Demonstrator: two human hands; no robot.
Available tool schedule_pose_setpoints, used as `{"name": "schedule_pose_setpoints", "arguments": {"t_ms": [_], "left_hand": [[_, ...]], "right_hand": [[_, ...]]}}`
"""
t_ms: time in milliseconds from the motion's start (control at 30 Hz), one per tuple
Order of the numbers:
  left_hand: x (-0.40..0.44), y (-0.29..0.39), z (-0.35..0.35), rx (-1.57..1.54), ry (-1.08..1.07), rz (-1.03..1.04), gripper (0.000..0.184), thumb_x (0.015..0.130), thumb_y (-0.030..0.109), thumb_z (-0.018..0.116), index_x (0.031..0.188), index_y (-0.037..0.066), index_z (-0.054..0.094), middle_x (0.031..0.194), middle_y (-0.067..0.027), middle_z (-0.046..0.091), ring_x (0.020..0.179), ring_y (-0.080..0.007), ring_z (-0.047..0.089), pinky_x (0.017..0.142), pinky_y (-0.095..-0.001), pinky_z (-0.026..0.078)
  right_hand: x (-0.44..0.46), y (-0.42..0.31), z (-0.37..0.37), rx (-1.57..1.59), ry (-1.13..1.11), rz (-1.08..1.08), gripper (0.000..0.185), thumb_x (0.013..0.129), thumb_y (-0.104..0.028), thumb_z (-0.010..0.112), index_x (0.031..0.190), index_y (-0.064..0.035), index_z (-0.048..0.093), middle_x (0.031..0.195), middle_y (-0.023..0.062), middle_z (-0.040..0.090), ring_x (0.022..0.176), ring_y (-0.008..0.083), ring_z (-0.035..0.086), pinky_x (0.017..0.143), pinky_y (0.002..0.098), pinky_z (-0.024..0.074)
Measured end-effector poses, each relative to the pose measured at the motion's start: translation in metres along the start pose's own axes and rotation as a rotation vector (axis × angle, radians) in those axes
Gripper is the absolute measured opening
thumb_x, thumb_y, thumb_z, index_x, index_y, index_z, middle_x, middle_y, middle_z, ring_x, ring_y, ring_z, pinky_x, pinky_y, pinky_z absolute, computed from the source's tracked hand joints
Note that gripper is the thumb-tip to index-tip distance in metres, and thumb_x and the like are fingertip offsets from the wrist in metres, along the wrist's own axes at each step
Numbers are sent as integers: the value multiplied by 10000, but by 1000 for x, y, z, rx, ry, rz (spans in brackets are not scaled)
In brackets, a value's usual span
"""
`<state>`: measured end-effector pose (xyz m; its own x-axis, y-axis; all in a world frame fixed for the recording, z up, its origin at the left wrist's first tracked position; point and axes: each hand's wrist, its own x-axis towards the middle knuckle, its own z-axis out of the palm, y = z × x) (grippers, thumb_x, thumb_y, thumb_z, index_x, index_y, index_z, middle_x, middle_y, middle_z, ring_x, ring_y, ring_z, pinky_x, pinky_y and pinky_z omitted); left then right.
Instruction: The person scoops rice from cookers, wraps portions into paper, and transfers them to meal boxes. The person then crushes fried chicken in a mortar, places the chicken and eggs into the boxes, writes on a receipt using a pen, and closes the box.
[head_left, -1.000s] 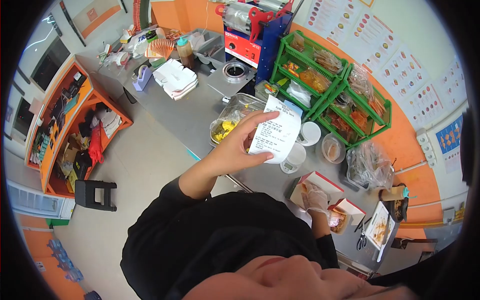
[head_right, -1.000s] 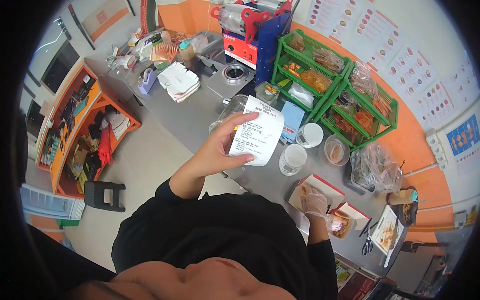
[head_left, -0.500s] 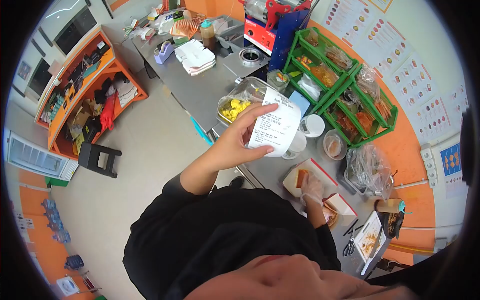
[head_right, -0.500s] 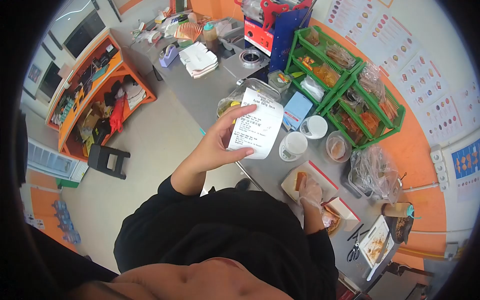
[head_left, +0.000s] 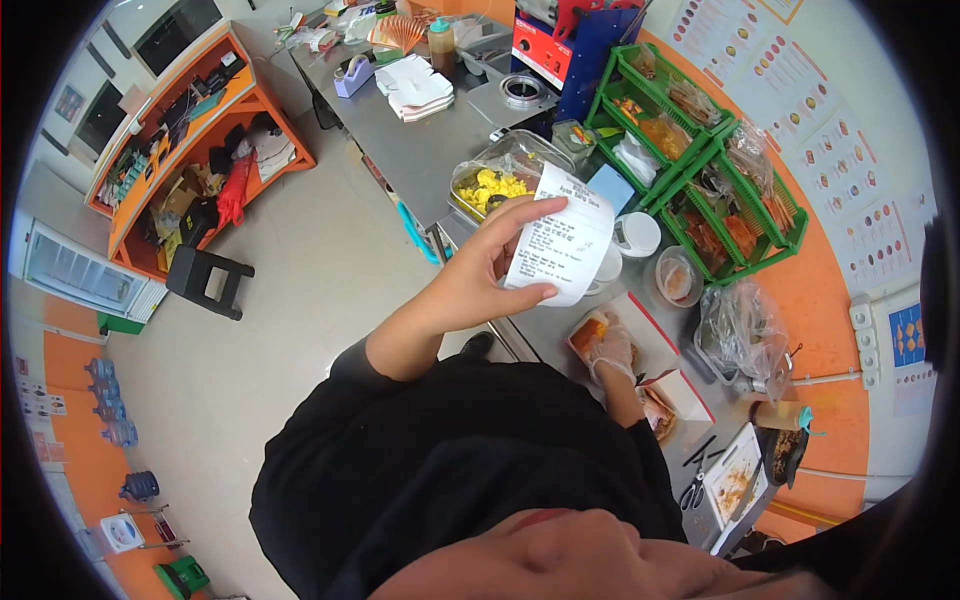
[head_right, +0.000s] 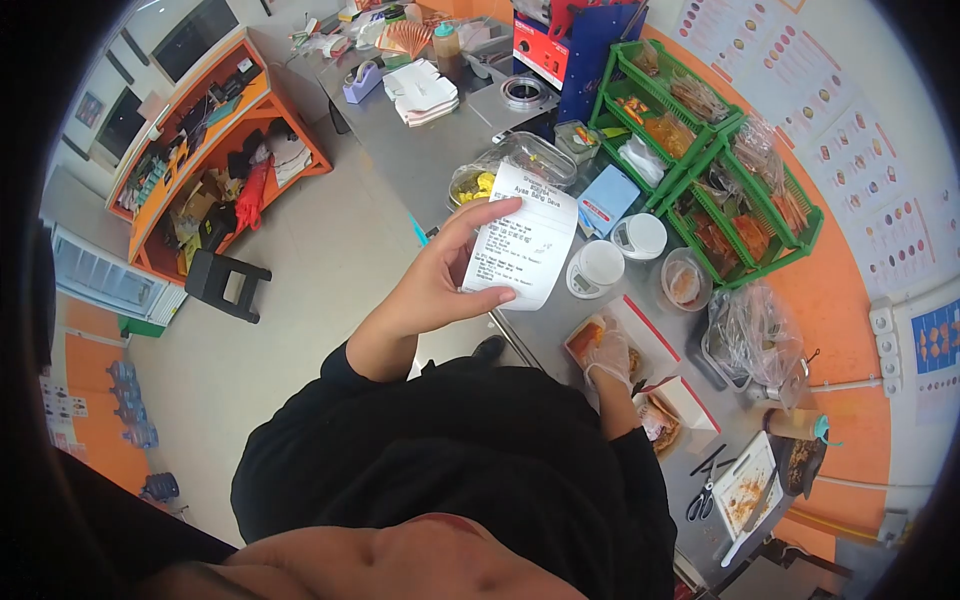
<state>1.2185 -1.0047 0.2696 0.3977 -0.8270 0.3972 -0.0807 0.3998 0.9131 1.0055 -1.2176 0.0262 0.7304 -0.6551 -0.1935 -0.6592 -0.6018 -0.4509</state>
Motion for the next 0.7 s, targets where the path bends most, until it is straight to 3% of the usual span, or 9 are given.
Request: {"name": "schedule_pose_setpoints", "arguments": {"t_ms": [67, 200, 267, 333, 433, 533, 700], "left_hand": [[1, -2, 1, 34, -37, 30, 837, 757, -108, 741, 1500, 70, 397, 1465, -100, 323, 1369, -199, 436, 1117, -317, 385], [3, -3, 8, 22, -63, 24, 836, 754, -106, 740, 1497, 64, 396, 1467, -100, 322, 1366, -197, 438, 1115, -315, 385], [3, -2, 13, 6, -36, 5, 817, 756, -17, 791, 1482, 40, 420, 1464, -121, 380, 1368, -221, 424, 1126, -347, 352], [3, -4, 15, 0, -46, 15, 816, 755, -17, 791, 1481, 41, 422, 1463, -121, 380, 1369, -221, 422, 1124, -345, 352], [4, -6, 19, -16, -63, 30, 816, 752, -15, 792, 1479, 43, 425, 1460, -119, 380, 1370, -220, 419, 1119, -342, 355], [5, -10, 22, -38, -70, 31, 818, 752, -18, 790, 1480, 47, 424, 1458, -116, 380, 1368, -218, 421, 1115, -339, 360], [4, -21, 16, -43, -39, -24, 820, 758, -42, 775, 1488, 53, 415, 1452, -107, 381, 1353, -211, 439, 1116, -339, 370]], "right_hand": [[-1, 4, -4, -73, -6, -26, 484, 903, -176, 597, 1359, -60, 484, 1220, 243, 619, 1153, 393, 596, 969, 478, 481], [-11, 12, -10, -135, 0, -31, 459, 900, -193, 609, 1324, -49, 508, 1213, 237, 617, 1157, 387, 589, 970, 477, 478], [-15, 16, -9, -153, 29, -18, 448, 902, -207, 625, 1312, -50, 534, 1211, 237, 620, 1146, 390, 590, 984, 455, 468], [-20, 18, -11, -172, 61, -6, 437, 905, -221, 640, 1299, -51, 559, 1209, 237, 624, 1136, 392, 590, 998, 434, 459], [-33, 15, -22, -72, 111, 9, 390, 899, -203, 648, 1256, -61, 579, 1148, 227, 637, 1080, 379, 608, 960, 449, 468], [-46, 9, -35, -93, 107, 36, 378, 908, -204, 626, 1246, -50, 557, 1182, 222, 610, 1142, 389, 588, 962, 474, 488], [-49, -4, -49, 108, 43, -17, 341, 907, -203, 638, 1224, -83, 599, 1064, 163, 651, 1008, 336, 646, 877, 429, 509]]}}
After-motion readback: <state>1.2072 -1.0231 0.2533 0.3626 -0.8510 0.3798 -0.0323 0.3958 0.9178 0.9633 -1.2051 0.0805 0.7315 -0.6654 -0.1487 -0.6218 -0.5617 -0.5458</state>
